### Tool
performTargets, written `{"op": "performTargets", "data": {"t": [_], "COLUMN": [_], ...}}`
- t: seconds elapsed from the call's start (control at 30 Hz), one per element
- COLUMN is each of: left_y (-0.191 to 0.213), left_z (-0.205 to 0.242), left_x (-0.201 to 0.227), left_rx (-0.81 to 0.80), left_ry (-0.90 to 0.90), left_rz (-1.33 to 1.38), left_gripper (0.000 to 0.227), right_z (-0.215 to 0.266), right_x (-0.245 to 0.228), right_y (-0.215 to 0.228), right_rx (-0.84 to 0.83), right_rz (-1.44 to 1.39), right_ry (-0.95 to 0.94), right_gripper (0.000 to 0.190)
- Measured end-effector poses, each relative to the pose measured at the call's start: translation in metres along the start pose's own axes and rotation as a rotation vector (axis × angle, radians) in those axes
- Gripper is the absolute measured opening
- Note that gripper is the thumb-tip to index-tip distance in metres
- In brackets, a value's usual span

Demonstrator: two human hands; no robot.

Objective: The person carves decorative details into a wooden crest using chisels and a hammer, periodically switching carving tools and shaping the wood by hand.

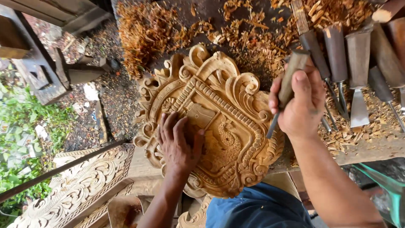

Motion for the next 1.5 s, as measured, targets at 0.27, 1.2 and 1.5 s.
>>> {"op": "performTargets", "data": {"t": [0.27,1.2,1.5], "left_y": [-0.003,-0.007,-0.008], "left_z": [0.000,-0.002,-0.005], "left_x": [-0.001,-0.002,0.000], "left_rx": [-0.029,-0.057,-0.034], "left_ry": [0.003,0.043,0.026], "left_rz": [-0.047,-0.049,-0.040], "left_gripper": [0.057,0.057,0.055], "right_z": [-0.011,0.003,-0.020], "right_x": [0.008,0.020,-0.007], "right_y": [-0.021,-0.011,0.011], "right_rx": [-0.068,0.023,0.077], "right_rz": [0.178,0.131,-0.303], "right_ry": [0.120,0.119,-0.019], "right_gripper": [0.040,0.049,0.039]}}
Point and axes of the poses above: each hand's wrist, its own z-axis away from the middle knuckle, its own y-axis out of the back of the hand, x = y × z, the point moved 6 cm from there along -z, towards the middle knuckle, and after that the axes turned 6 degrees about y, right-handed, at the moved point
